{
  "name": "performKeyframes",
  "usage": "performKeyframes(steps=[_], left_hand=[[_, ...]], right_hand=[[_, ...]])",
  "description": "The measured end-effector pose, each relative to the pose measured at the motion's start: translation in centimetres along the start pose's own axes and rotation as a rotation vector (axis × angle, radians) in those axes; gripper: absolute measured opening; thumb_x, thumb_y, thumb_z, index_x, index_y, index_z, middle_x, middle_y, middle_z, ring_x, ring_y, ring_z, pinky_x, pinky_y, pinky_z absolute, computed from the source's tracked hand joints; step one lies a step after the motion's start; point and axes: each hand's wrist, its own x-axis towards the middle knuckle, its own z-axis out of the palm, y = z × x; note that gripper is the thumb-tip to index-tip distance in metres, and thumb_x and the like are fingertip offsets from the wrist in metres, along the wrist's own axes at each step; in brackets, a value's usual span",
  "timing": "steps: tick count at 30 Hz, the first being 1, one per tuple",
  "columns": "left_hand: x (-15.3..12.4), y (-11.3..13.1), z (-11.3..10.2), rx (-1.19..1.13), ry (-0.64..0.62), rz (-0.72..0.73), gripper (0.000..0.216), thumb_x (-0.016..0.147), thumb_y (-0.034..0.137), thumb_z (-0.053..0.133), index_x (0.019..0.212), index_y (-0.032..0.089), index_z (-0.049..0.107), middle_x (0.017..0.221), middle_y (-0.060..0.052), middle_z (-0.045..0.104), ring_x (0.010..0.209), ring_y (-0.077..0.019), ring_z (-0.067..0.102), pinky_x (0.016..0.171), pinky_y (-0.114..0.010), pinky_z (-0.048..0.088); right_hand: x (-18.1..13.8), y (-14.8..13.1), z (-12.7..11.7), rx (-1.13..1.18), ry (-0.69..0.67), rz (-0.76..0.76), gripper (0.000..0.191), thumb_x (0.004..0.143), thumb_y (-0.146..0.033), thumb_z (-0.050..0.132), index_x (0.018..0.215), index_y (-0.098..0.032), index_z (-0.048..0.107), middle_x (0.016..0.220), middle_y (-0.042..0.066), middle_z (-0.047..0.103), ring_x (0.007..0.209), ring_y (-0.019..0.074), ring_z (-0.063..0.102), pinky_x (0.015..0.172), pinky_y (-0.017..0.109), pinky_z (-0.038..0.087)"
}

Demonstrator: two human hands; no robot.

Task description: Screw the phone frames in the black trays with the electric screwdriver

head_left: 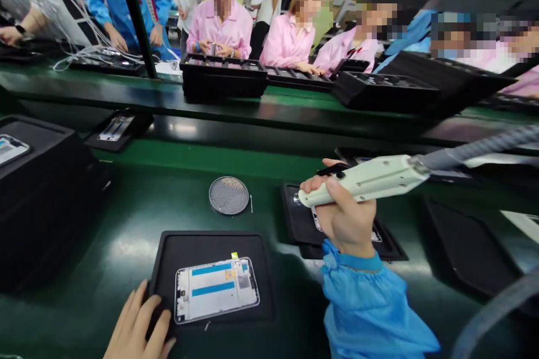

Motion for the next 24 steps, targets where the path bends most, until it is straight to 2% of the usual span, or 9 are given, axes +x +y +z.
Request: performKeyframes(steps=[2, 5, 8, 11, 17, 24], left_hand=[[3.2, 0.4, -0.5, -0.028, -0.004, 0.057, 0.036, 0.080, 0.037, 0.062, 0.114, 0.026, 0.067, 0.119, -0.018, 0.068, 0.123, -0.0464, 0.059, 0.085, -0.064, 0.059], [8.2, 0.7, -1.3, -0.130, -0.067, 0.217, 0.038, 0.085, 0.044, 0.059, 0.114, 0.021, 0.070, 0.126, -0.020, 0.067, 0.122, -0.0433, 0.060, 0.090, -0.058, 0.057], [11.3, 1.0, -0.8, -0.227, -0.166, 0.302, 0.056, 0.086, 0.061, 0.055, 0.115, 0.017, 0.072, 0.120, -0.023, 0.069, 0.116, -0.0430, 0.063, 0.095, -0.058, 0.053], [12.5, 0.8, 0.5, -0.320, -0.230, 0.345, 0.065, 0.084, 0.064, 0.057, 0.119, 0.012, 0.072, 0.121, -0.025, 0.067, 0.117, -0.0434, 0.061, 0.101, -0.057, 0.047], [14.3, -0.5, 2.6, -0.387, -0.257, 0.430, 0.073, 0.084, 0.067, 0.056, 0.117, 0.004, 0.071, 0.126, -0.025, 0.064, 0.113, -0.0376, 0.059, 0.102, -0.047, 0.043], [15.0, -1.4, 2.9, -0.456, -0.227, 0.449, 0.063, 0.095, 0.055, 0.046, 0.126, 0.003, 0.063, 0.126, -0.019, 0.065, 0.111, -0.0321, 0.058, 0.100, -0.043, 0.038]], right_hand=[[-0.4, 0.5, 0.4, 0.076, -0.070, 0.001, 0.043, 0.067, -0.035, 0.074, 0.107, -0.023, 0.064, 0.068, 0.003, 0.066, 0.068, 0.0218, 0.062, 0.066, 0.041, 0.051], [-1.1, 1.5, 1.3, 0.031, -0.084, 0.002, 0.051, 0.063, -0.033, 0.075, 0.111, -0.022, 0.063, 0.070, 0.003, 0.066, 0.069, 0.0221, 0.060, 0.065, 0.041, 0.049], [-1.8, 3.0, 2.8, -0.080, -0.027, 0.075, 0.042, 0.067, -0.025, 0.077, 0.106, -0.021, 0.061, 0.065, -0.003, 0.061, 0.063, 0.0162, 0.057, 0.068, 0.037, 0.048], [-2.3, 4.5, 5.0, -0.154, -0.020, 0.158, 0.031, 0.071, -0.021, 0.075, 0.097, -0.021, 0.060, 0.061, -0.005, 0.058, 0.059, 0.0134, 0.056, 0.068, 0.036, 0.048], [-2.3, 6.3, 9.1, -0.087, -0.219, 0.202, 0.022, 0.078, -0.020, 0.067, 0.097, -0.023, 0.057, 0.059, -0.007, 0.056, 0.058, 0.0130, 0.057, 0.063, 0.034, 0.049], [-1.9, 8.7, 11.0, -0.056, -0.250, 0.184, 0.019, 0.080, -0.017, 0.068, 0.097, -0.022, 0.059, 0.066, -0.005, 0.058, 0.059, 0.0132, 0.059, 0.059, 0.033, 0.049]])
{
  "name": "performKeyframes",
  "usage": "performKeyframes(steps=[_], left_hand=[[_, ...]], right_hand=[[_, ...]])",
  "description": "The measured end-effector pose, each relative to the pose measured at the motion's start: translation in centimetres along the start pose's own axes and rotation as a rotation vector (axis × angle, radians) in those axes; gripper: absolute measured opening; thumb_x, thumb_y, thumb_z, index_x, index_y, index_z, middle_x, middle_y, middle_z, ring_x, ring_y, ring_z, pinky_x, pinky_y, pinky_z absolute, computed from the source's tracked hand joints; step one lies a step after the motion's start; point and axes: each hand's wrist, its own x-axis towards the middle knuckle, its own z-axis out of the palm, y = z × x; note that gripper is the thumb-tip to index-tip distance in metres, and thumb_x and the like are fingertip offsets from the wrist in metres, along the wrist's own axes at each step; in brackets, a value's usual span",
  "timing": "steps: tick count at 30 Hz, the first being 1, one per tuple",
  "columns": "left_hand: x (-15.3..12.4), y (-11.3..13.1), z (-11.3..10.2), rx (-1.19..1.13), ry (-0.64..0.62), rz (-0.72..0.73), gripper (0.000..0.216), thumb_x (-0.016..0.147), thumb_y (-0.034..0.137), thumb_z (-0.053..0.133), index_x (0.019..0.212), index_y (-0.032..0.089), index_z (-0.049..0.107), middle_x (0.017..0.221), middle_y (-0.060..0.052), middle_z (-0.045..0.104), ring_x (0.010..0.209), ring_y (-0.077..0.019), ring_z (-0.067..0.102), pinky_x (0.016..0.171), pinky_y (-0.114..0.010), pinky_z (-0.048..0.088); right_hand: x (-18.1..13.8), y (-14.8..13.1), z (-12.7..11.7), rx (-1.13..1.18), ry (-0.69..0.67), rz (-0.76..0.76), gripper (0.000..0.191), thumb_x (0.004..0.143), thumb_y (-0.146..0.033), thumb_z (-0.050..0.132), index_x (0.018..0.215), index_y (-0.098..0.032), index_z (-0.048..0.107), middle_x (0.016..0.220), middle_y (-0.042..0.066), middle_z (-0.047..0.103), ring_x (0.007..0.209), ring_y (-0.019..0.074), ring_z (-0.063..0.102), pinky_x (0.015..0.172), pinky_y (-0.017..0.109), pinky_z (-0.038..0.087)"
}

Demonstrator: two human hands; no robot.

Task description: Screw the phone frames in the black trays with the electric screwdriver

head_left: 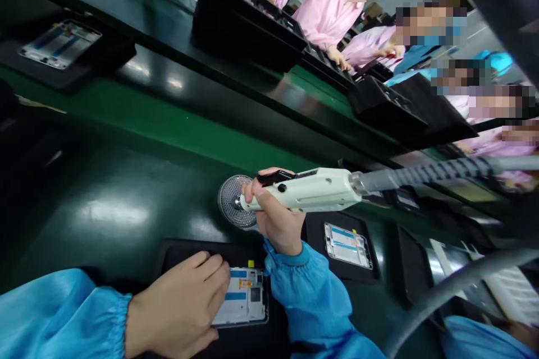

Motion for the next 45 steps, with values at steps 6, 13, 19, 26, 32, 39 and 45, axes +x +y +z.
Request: performKeyframes(steps=[6, 13, 19, 26, 32, 39, 45], left_hand=[[0.0, 0.2, -0.1, 0.013, 0.025, -0.003, 0.057, 0.097, 0.053, 0.044, 0.119, 0.005, 0.066, 0.124, -0.017, 0.066, 0.109, -0.0320, 0.057, 0.097, -0.044, 0.035], [0.1, 0.2, 0.0, 0.019, 0.022, -0.001, 0.058, 0.097, 0.054, 0.044, 0.118, 0.005, 0.067, 0.123, -0.018, 0.065, 0.109, -0.0322, 0.056, 0.096, -0.044, 0.036], [0.0, 0.2, 0.1, 0.018, 0.027, 0.001, 0.058, 0.096, 0.053, 0.045, 0.117, 0.005, 0.067, 0.123, -0.018, 0.065, 0.108, -0.0321, 0.056, 0.093, -0.044, 0.038], [0.1, 0.1, 0.1, 0.012, 0.029, 0.005, 0.058, 0.096, 0.054, 0.045, 0.117, 0.005, 0.068, 0.123, -0.018, 0.066, 0.108, -0.0324, 0.057, 0.092, -0.044, 0.039], [0.1, 0.1, 0.4, 0.016, 0.047, -0.010, 0.058, 0.094, 0.056, 0.048, 0.117, 0.006, 0.068, 0.121, -0.017, 0.067, 0.108, -0.0324, 0.058, 0.096, -0.044, 0.039], [-0.2, 0.3, 0.8, 0.063, 0.130, -0.071, 0.056, 0.094, 0.053, 0.050, 0.116, 0.005, 0.069, 0.122, -0.019, 0.067, 0.112, -0.0337, 0.059, 0.101, -0.045, 0.036], [0.0, 0.1, 0.7, 0.072, 0.143, -0.059, 0.055, 0.093, 0.051, 0.052, 0.116, 0.004, 0.070, 0.121, -0.020, 0.069, 0.112, -0.0336, 0.061, 0.101, -0.046, 0.039]], right_hand=[[-0.3, 1.0, -0.1, 0.008, -0.045, 0.008, 0.018, 0.085, -0.015, 0.066, 0.100, -0.024, 0.061, 0.066, -0.005, 0.059, 0.061, 0.0134, 0.060, 0.062, 0.033, 0.048], [-0.4, 1.3, -0.2, -0.046, -0.070, 0.014, 0.018, 0.086, -0.016, 0.065, 0.101, -0.024, 0.060, 0.068, -0.005, 0.061, 0.062, 0.0136, 0.060, 0.066, 0.035, 0.049], [-0.4, 1.3, -0.2, -0.033, -0.068, 0.035, 0.014, 0.087, -0.015, 0.065, 0.098, -0.023, 0.060, 0.068, -0.005, 0.061, 0.061, 0.0128, 0.059, 0.066, 0.034, 0.048], [-0.6, 1.6, 0.1, -0.045, -0.051, 0.058, 0.014, 0.084, -0.018, 0.067, 0.094, -0.021, 0.058, 0.067, -0.005, 0.061, 0.061, 0.0131, 0.058, 0.066, 0.035, 0.049], [0.0, -1.6, -0.4, 0.024, 0.074, 0.006, 0.023, 0.075, -0.018, 0.069, 0.096, -0.022, 0.063, 0.060, -0.006, 0.058, 0.057, 0.0119, 0.057, 0.066, 0.033, 0.050], [-0.9, -7.3, -2.5, 0.121, 0.308, -0.049, 0.020, 0.062, -0.017, 0.066, 0.082, -0.020, 0.066, 0.057, -0.006, 0.053, 0.049, 0.0083, 0.048, 0.060, 0.030, 0.050], [-2.6, -8.1, -2.7, 0.104, 0.313, -0.030, 0.021, 0.062, -0.018, 0.068, 0.083, -0.021, 0.069, 0.056, -0.006, 0.051, 0.048, 0.0085, 0.046, 0.059, 0.030, 0.048]])
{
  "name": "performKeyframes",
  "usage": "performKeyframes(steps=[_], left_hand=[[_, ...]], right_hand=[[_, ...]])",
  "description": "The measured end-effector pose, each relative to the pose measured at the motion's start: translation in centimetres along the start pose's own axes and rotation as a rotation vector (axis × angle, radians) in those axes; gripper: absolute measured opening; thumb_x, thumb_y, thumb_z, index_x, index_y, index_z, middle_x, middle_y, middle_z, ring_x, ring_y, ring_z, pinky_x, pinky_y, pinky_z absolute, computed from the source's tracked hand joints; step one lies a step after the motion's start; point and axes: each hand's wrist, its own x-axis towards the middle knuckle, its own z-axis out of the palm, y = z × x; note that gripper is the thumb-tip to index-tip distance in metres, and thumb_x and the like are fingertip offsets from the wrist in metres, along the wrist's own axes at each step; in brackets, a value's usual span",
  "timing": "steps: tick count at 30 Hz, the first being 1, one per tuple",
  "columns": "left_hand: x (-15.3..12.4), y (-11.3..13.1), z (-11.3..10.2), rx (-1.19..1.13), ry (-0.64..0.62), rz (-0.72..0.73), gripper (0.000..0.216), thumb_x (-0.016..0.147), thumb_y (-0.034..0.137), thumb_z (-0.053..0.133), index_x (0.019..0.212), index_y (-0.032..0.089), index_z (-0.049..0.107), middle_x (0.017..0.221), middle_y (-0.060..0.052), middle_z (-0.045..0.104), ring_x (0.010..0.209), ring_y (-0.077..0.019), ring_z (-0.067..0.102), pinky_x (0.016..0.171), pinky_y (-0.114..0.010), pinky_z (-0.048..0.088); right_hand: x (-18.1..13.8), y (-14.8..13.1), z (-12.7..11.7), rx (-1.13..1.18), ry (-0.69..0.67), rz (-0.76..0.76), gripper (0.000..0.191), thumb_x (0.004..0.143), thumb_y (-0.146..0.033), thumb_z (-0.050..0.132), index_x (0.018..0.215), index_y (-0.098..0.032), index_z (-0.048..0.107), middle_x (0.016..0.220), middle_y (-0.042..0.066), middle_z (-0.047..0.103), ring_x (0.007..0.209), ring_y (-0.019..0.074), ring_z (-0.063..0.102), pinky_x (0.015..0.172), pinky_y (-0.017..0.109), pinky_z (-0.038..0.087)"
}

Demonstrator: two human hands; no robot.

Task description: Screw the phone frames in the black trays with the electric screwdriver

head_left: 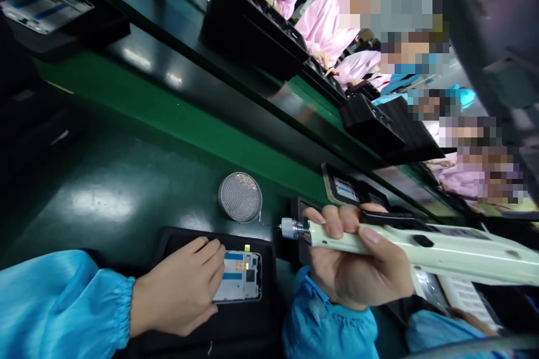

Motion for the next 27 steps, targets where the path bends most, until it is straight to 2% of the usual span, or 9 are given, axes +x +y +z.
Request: performKeyframes(steps=[8, 10, 15, 18, 21, 24, 27], left_hand=[[0.2, 0.1, -0.2, 0.010, -0.013, 0.038, 0.052, 0.091, 0.048, 0.058, 0.111, 0.002, 0.072, 0.121, -0.024, 0.069, 0.111, -0.0364, 0.063, 0.097, -0.047, 0.043], [0.2, 0.2, -0.2, 0.017, -0.001, 0.040, 0.051, 0.091, 0.047, 0.058, 0.111, 0.003, 0.073, 0.121, -0.023, 0.069, 0.111, -0.0366, 0.063, 0.097, -0.047, 0.043], [-0.1, 0.4, 0.0, 0.021, 0.029, 0.027, 0.050, 0.089, 0.047, 0.060, 0.108, 0.003, 0.074, 0.119, -0.023, 0.070, 0.112, -0.0372, 0.062, 0.096, -0.048, 0.044], [-0.1, 0.5, 0.3, -0.013, 0.064, -0.006, 0.051, 0.089, 0.049, 0.061, 0.106, 0.002, 0.074, 0.117, -0.024, 0.070, 0.110, -0.0374, 0.063, 0.096, -0.048, 0.046], [0.7, 0.4, 0.1, -0.106, 0.087, -0.082, 0.044, 0.093, 0.045, 0.056, 0.103, 0.005, 0.072, 0.110, -0.021, 0.072, 0.102, -0.0352, 0.065, 0.087, -0.047, 0.052], [2.2, 0.3, -1.1, -0.269, 0.104, -0.162, 0.029, 0.096, 0.033, 0.054, 0.105, 0.009, 0.068, 0.104, -0.015, 0.071, 0.092, -0.0291, 0.067, 0.077, -0.042, 0.056], [4.0, 0.2, -2.8, -0.431, 0.218, -0.230, 0.026, 0.099, 0.031, 0.051, 0.109, 0.010, 0.063, 0.103, -0.012, 0.069, 0.089, -0.0241, 0.066, 0.074, -0.039, 0.057]], right_hand=[[-3.7, 1.5, -0.4, -0.123, -0.128, 0.125, 0.020, 0.070, -0.022, 0.069, 0.089, -0.025, 0.071, 0.057, -0.004, 0.051, 0.051, 0.0102, 0.048, 0.060, 0.032, 0.045], [-3.5, 0.9, -0.5, -0.082, -0.107, 0.125, 0.020, 0.069, -0.021, 0.068, 0.089, -0.023, 0.070, 0.057, -0.005, 0.047, 0.049, 0.0086, 0.043, 0.058, 0.030, 0.044], [-2.2, -1.9, -0.4, 0.021, 0.033, 0.078, 0.021, 0.064, -0.017, 0.068, 0.084, -0.020, 0.063, 0.057, -0.009, 0.024, 0.049, 0.0060, 0.021, 0.052, 0.022, 0.038], [-1.9, -2.7, -0.7, 0.011, 0.055, 0.066, 0.023, 0.063, -0.019, 0.070, 0.085, -0.020, 0.061, 0.060, -0.009, 0.019, 0.051, 0.0064, 0.012, 0.050, 0.022, 0.034], [-1.8, -3.0, -1.2, -0.028, 0.029, 0.063, 0.022, 0.065, -0.021, 0.070, 0.084, -0.022, 0.060, 0.062, -0.009, 0.016, 0.051, 0.0073, 0.008, 0.049, 0.023, 0.032], [-1.8, -3.1, -1.3, -0.022, 0.032, 0.065, 0.021, 0.065, -0.021, 0.069, 0.083, -0.022, 0.061, 0.062, -0.009, 0.015, 0.051, 0.0078, 0.008, 0.049, 0.024, 0.032], [-2.3, -3.0, -1.1, 0.012, 0.014, 0.078, 0.020, 0.064, -0.020, 0.069, 0.083, -0.021, 0.063, 0.060, -0.009, 0.017, 0.050, 0.0075, 0.014, 0.049, 0.024, 0.033]])
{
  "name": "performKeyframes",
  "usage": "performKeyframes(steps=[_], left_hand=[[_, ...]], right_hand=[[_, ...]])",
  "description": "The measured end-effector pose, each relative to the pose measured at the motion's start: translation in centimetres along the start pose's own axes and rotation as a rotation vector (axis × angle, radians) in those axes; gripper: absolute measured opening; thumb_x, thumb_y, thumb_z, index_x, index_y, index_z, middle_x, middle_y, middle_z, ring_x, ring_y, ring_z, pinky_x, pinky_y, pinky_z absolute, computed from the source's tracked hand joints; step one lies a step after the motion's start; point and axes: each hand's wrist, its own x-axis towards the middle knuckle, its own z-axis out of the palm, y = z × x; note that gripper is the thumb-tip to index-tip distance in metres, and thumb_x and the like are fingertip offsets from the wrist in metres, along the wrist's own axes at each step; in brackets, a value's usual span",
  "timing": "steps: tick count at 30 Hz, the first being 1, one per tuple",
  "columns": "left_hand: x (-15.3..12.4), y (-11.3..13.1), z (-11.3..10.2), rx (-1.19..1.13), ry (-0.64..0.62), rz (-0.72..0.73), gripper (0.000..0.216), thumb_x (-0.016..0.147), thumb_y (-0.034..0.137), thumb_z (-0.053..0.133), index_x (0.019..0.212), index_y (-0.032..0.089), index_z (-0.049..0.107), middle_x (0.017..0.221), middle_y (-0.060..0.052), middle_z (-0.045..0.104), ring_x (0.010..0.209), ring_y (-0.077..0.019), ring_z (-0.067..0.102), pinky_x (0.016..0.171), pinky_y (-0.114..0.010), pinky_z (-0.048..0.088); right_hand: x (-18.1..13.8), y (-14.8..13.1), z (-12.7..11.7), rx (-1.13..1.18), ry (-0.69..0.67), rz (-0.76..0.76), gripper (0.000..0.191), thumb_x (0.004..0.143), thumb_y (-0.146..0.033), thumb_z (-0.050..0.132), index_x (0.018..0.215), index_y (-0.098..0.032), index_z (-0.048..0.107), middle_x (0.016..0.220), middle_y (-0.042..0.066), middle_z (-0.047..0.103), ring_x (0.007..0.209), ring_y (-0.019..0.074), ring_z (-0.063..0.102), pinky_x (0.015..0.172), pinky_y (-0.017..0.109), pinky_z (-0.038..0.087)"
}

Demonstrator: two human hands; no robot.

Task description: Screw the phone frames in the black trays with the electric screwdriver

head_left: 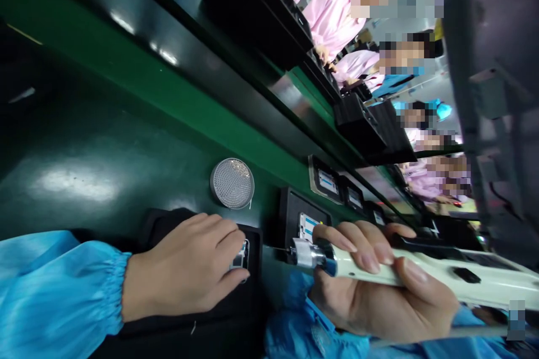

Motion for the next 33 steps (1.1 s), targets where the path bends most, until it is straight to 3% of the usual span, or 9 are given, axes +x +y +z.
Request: performKeyframes(steps=[4, 7, 9, 12, 17, 21, 26, 33], left_hand=[[0.8, 0.8, -0.4, -0.094, 0.085, 0.053, 0.021, 0.102, 0.025, 0.045, 0.105, 0.012, 0.062, 0.092, -0.007, 0.066, 0.080, -0.0189, 0.063, 0.070, -0.033, 0.057], [0.0, 0.4, 0.3, -0.076, 0.061, 0.110, 0.024, 0.099, 0.009, 0.039, 0.101, 0.014, 0.063, 0.082, -0.003, 0.065, 0.070, -0.0156, 0.061, 0.064, -0.029, 0.055], [-0.5, -0.3, 0.8, -0.068, 0.027, 0.096, 0.023, 0.099, 0.008, 0.041, 0.098, 0.013, 0.063, 0.080, -0.002, 0.064, 0.066, -0.0153, 0.060, 0.060, -0.029, 0.054], [-0.4, -1.5, 1.1, -0.047, -0.036, 0.046, 0.020, 0.100, 0.016, 0.044, 0.094, 0.012, 0.063, 0.079, -0.005, 0.063, 0.067, -0.0169, 0.061, 0.060, -0.031, 0.055], [0.9, -3.2, 0.8, 0.109, -0.080, 0.001, 0.024, 0.099, 0.025, 0.050, 0.105, 0.007, 0.064, 0.094, -0.013, 0.067, 0.086, -0.0261, 0.065, 0.071, -0.043, 0.060], [1.5, -3.9, 1.3, 0.095, -0.113, -0.008, 0.032, 0.098, 0.036, 0.055, 0.111, 0.008, 0.064, 0.098, -0.013, 0.068, 0.091, -0.0259, 0.067, 0.075, -0.043, 0.061], [1.9, -4.0, 1.8, 0.073, -0.124, 0.135, 0.026, 0.101, 0.014, 0.042, 0.098, 0.011, 0.068, 0.087, -0.008, 0.069, 0.078, -0.0165, 0.065, 0.071, -0.031, 0.059], [2.8, -5.2, 2.7, 0.352, -0.177, 0.100, 0.028, 0.099, 0.013, 0.047, 0.079, 0.012, 0.067, 0.071, -0.006, 0.065, 0.067, -0.0191, 0.063, 0.059, -0.032, 0.055]], right_hand=[[-1.3, 0.9, 0.2, -0.029, -0.099, 0.065, 0.019, 0.071, -0.024, 0.069, 0.090, -0.025, 0.067, 0.058, -0.008, 0.025, 0.048, 0.0077, 0.026, 0.052, 0.026, 0.037], [-2.0, 1.8, 0.0, -0.056, -0.193, 0.091, 0.020, 0.075, -0.025, 0.067, 0.095, -0.027, 0.070, 0.059, -0.006, 0.034, 0.048, 0.0070, 0.034, 0.055, 0.028, 0.041], [-2.1, 2.3, -0.3, -0.041, -0.213, 0.081, 0.022, 0.075, -0.024, 0.066, 0.097, -0.027, 0.071, 0.061, -0.005, 0.041, 0.049, 0.0070, 0.040, 0.057, 0.029, 0.043], [-1.4, 3.3, -0.8, 0.006, -0.175, 0.058, 0.022, 0.074, -0.022, 0.067, 0.096, -0.026, 0.070, 0.062, -0.004, 0.048, 0.053, 0.0081, 0.047, 0.060, 0.030, 0.045], [0.2, 5.2, -1.0, 0.010, -0.127, 0.023, 0.019, 0.075, -0.019, 0.068, 0.093, -0.025, 0.067, 0.060, -0.005, 0.053, 0.057, 0.0107, 0.052, 0.064, 0.032, 0.048], [0.2, 5.9, -0.8, 0.007, -0.143, 0.054, 0.018, 0.077, -0.019, 0.068, 0.094, -0.025, 0.065, 0.061, -0.005, 0.054, 0.057, 0.0114, 0.054, 0.068, 0.035, 0.051], [-0.5, 5.9, -0.6, -0.003, -0.219, 0.023, 0.018, 0.080, -0.024, 0.070, 0.097, -0.027, 0.065, 0.064, -0.006, 0.055, 0.058, 0.0113, 0.055, 0.065, 0.034, 0.049], [1.3, 6.0, -1.4, -0.037, -0.123, -0.045, 0.019, 0.078, -0.021, 0.070, 0.096, -0.026, 0.066, 0.061, -0.006, 0.054, 0.059, 0.0117, 0.055, 0.070, 0.036, 0.051]])
